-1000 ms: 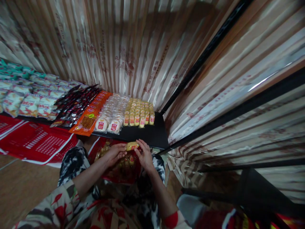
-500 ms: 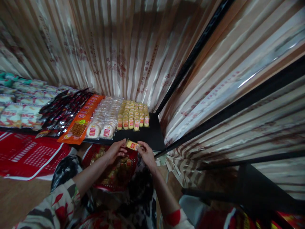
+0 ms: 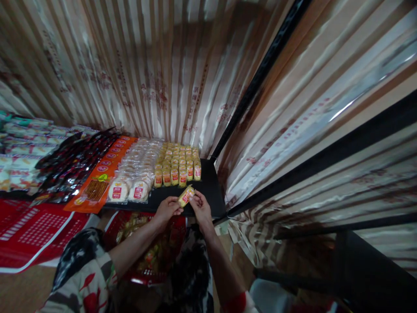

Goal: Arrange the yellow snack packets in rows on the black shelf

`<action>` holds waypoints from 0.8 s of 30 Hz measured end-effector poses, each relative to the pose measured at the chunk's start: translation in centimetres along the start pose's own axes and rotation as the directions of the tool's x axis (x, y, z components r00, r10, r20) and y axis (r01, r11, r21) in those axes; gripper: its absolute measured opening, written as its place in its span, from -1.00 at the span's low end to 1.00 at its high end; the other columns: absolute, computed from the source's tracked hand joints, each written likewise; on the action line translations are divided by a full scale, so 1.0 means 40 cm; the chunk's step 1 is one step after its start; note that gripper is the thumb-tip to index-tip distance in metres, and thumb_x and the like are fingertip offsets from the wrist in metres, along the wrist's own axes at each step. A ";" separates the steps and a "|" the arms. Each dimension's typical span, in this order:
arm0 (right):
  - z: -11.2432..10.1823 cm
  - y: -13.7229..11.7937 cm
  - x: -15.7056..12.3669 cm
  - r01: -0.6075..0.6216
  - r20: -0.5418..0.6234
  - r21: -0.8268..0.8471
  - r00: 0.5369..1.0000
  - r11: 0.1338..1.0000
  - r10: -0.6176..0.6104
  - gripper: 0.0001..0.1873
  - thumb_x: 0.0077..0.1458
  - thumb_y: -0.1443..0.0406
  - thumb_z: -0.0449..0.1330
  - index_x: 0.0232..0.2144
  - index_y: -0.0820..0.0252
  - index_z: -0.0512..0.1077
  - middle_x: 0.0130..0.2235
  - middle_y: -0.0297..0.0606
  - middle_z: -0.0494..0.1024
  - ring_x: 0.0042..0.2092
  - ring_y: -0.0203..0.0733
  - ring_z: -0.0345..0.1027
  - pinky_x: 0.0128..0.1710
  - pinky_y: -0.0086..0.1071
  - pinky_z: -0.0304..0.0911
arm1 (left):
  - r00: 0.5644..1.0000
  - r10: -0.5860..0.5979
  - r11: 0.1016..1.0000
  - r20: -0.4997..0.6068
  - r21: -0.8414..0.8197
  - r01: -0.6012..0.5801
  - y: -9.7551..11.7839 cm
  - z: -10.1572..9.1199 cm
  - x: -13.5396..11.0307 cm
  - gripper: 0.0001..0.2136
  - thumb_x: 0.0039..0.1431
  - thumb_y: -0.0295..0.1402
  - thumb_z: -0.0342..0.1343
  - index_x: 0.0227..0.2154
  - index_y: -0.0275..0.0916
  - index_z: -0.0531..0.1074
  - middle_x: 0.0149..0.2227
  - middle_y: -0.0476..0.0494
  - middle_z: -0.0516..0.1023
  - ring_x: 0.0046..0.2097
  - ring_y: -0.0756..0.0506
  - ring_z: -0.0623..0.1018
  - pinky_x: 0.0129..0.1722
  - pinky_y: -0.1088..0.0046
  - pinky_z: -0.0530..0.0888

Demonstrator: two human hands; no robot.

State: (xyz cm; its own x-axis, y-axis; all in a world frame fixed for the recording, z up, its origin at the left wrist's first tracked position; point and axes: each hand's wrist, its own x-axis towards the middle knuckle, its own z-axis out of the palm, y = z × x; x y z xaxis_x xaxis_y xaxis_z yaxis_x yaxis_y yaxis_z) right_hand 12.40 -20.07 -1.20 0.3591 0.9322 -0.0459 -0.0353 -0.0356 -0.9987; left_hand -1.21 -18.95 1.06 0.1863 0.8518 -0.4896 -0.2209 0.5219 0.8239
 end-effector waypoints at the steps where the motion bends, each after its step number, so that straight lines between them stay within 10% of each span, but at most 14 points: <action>1: 0.003 0.011 0.001 -0.006 0.005 0.001 1.000 1.000 0.006 -0.48 -0.17 0.10 0.23 -0.15 0.22 0.34 -0.31 -0.19 0.53 -0.27 -0.20 0.42 -0.20 -0.30 0.33 | 1.000 0.003 1.000 0.001 -0.029 -0.003 -0.003 0.015 0.008 -0.81 -0.04 -0.51 0.18 -0.33 -0.35 0.32 -0.56 -0.04 0.48 -0.52 0.07 0.49 -0.45 0.60 0.43; 8: -0.011 0.033 0.084 0.056 -0.060 -0.046 0.996 0.997 -0.059 -0.52 -0.11 0.15 0.16 -0.11 0.24 0.35 -0.30 -0.20 0.54 -0.31 -0.21 0.42 -0.26 -0.33 0.34 | 0.990 0.131 0.970 -0.054 0.212 -0.117 -0.017 0.070 0.070 -0.70 0.07 -0.49 0.06 -0.10 -0.34 0.30 -0.28 -0.18 0.48 -0.41 0.04 0.50 -0.32 0.46 0.49; 15: -0.022 0.034 0.209 0.136 -0.047 -0.253 0.987 0.958 -0.153 -0.56 -0.10 0.21 0.11 -0.12 0.24 0.40 -0.30 -0.22 0.49 -0.34 -0.25 0.38 -0.27 -0.35 0.31 | 0.819 0.543 0.563 0.186 0.643 -0.519 -0.005 0.091 0.086 -0.66 0.04 -0.59 -0.07 -0.11 -0.26 0.38 0.04 -0.20 0.35 0.10 -0.10 0.33 0.15 0.34 0.22; 24: 0.005 0.039 0.227 0.200 -0.056 -0.378 0.970 0.904 -0.238 -0.69 -0.06 0.26 0.08 -0.21 0.20 0.34 -0.32 -0.23 0.46 -0.36 -0.24 0.36 -0.30 -0.34 0.31 | 0.850 0.493 0.642 0.184 0.583 -0.499 -0.003 0.124 0.129 -0.56 -0.03 -0.64 -0.07 -0.05 -0.23 0.35 0.14 -0.15 0.28 0.18 -0.10 0.24 0.20 0.30 0.16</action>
State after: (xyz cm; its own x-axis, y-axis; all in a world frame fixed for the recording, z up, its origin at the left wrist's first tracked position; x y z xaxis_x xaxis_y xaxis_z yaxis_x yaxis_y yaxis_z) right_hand 15.42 -11.59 -3.15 0.4086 0.8923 0.1920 0.3921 0.0183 -0.9197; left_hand 4.54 -14.84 -0.14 0.2256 0.9733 0.0429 0.3234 -0.1164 0.9391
